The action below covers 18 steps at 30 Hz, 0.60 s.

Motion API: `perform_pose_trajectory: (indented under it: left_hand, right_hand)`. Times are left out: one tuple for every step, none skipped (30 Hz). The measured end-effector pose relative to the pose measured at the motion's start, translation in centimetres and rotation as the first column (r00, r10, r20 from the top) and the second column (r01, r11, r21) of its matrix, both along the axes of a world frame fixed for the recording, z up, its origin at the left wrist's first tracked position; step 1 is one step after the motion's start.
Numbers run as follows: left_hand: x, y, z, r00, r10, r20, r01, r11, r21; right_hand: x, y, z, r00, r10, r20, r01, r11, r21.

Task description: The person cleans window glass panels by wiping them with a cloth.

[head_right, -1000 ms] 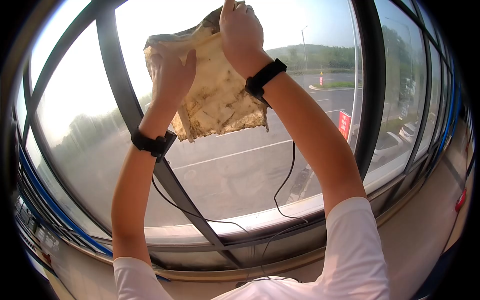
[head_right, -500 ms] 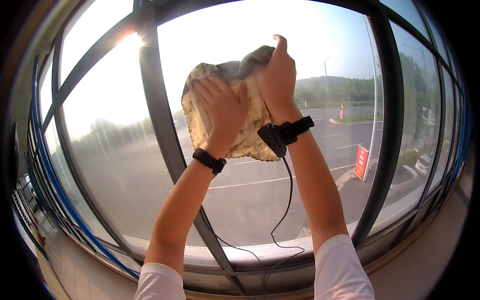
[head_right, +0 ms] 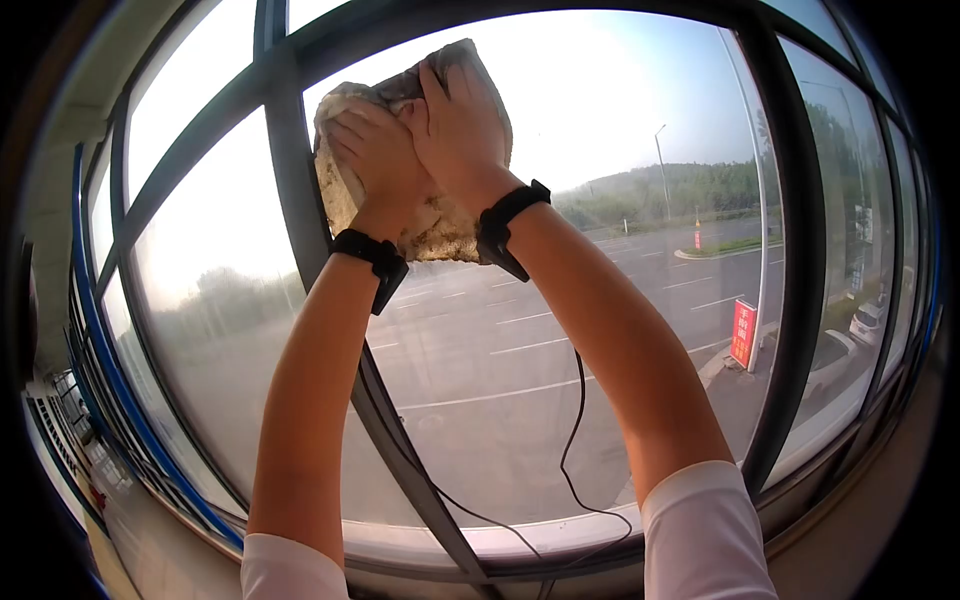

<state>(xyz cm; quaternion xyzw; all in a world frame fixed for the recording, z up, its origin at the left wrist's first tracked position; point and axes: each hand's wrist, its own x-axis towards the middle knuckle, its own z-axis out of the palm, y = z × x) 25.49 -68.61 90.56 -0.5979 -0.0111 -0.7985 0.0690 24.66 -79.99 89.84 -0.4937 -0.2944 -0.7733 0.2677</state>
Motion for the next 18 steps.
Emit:
perform_pose_trajectory:
  left_hand:
    - [-0.2, 0.3, 1.2, 1.000, -0.025, 0.008, 0.025, 0.999, -0.028]
    - [-0.4, 0.8, 2.2, 1.000, 0.022, 0.020, -0.021, 0.999, -0.026]
    - [-0.2, 1.8, 3.2, 0.999, 0.048, 0.018, -0.048, 0.999, -0.012]
    - [0.0, 2.4, 4.3, 0.997, 0.073, 0.021, -0.073, 0.997, 0.003]
    - [0.2, 3.0, 5.0, 0.995, 0.099, 0.023, -0.100, 0.995, 0.018]
    - [-0.1, 3.1, 5.4, 0.991, 0.122, 0.063, -0.123, 0.992, 0.005]
    - [-0.2, 3.2, 5.6, 0.994, 0.081, 0.071, -0.082, 0.996, 0.017]
    - [-0.4, 3.3, 5.6, 0.997, 0.040, 0.073, -0.042, 0.999, 0.030]
    - [-0.6, 3.3, 5.6, 0.997, -0.004, 0.075, 0.000, 0.999, 0.042]
    - [-0.5, 3.4, 5.6, 0.995, 0.010, 0.097, -0.015, 0.999, 0.047]
    - [-0.5, 3.4, 5.4, 0.993, 0.023, 0.116, -0.029, 0.998, 0.047]
    - [-0.5, 3.5, 5.3, 0.990, 0.037, 0.134, -0.044, 0.998, 0.048]
    - [-0.5, 3.5, 5.4, 0.990, 0.022, 0.139, -0.029, 0.999, 0.045]
    - [-0.6, 3.5, 5.4, 0.990, 0.008, 0.140, -0.014, 0.999, 0.040]
    - [-0.5, 3.5, 5.3, 0.990, -0.008, 0.141, 0.004, 0.999, 0.035]
    - [-0.3, 3.5, 5.3, 0.983, -0.010, 0.183, 0.004, 0.999, 0.035]
    - [-0.2, 3.4, 5.3, 0.975, -0.010, 0.222, 0.002, 0.999, 0.035]
    - [0.0, 3.4, 5.4, 0.964, -0.009, 0.265, 0.000, 0.999, 0.035]
  right_hand:
    - [0.2, 0.5, 1.4, 1.000, 0.022, 0.007, -0.022, 1.000, 0.013]
    - [0.4, 1.0, 2.5, 0.998, 0.024, 0.053, -0.025, 1.000, 0.015]
    - [0.6, 1.5, 3.7, 0.995, 0.024, 0.102, -0.026, 1.000, 0.017]
    - [0.7, 1.9, 4.5, 0.989, 0.002, 0.145, -0.007, 0.999, 0.034]
    - [0.9, 2.3, 5.1, 0.982, -0.019, 0.187, 0.010, 0.999, 0.051]
    - [0.7, 2.5, 5.6, 0.973, -0.042, 0.228, 0.027, 0.997, 0.070]
    - [0.5, 2.7, 5.9, 0.973, -0.041, 0.229, 0.021, 0.996, 0.088]
    - [0.5, 2.9, 5.9, 0.974, -0.038, 0.225, 0.015, 0.994, 0.105]
    - [0.3, 3.1, 6.0, 0.974, -0.038, 0.222, 0.011, 0.992, 0.123]
    - [0.4, 3.2, 5.9, 0.971, -0.027, 0.236, -0.004, 0.992, 0.128]
    - [0.4, 3.3, 5.7, 0.969, -0.015, 0.247, -0.017, 0.992, 0.128]
    - [0.4, 3.4, 5.6, 0.966, -0.004, 0.257, -0.031, 0.991, 0.130]
    - [0.4, 3.3, 5.6, 0.966, -0.006, 0.258, -0.027, 0.992, 0.122]
    - [0.3, 3.2, 5.5, 0.967, -0.007, 0.254, -0.022, 0.993, 0.113]
    - [0.1, 3.2, 5.3, 0.968, -0.011, 0.249, -0.016, 0.995, 0.103]
    - [-0.6, 3.0, 5.3, 0.954, -0.027, 0.299, -0.011, 0.992, 0.127]
    - [-1.4, 2.9, 5.3, 0.938, -0.043, 0.345, -0.009, 0.989, 0.150]
    - [-2.2, 2.7, 5.2, 0.918, -0.060, 0.393, -0.010, 0.985, 0.174]
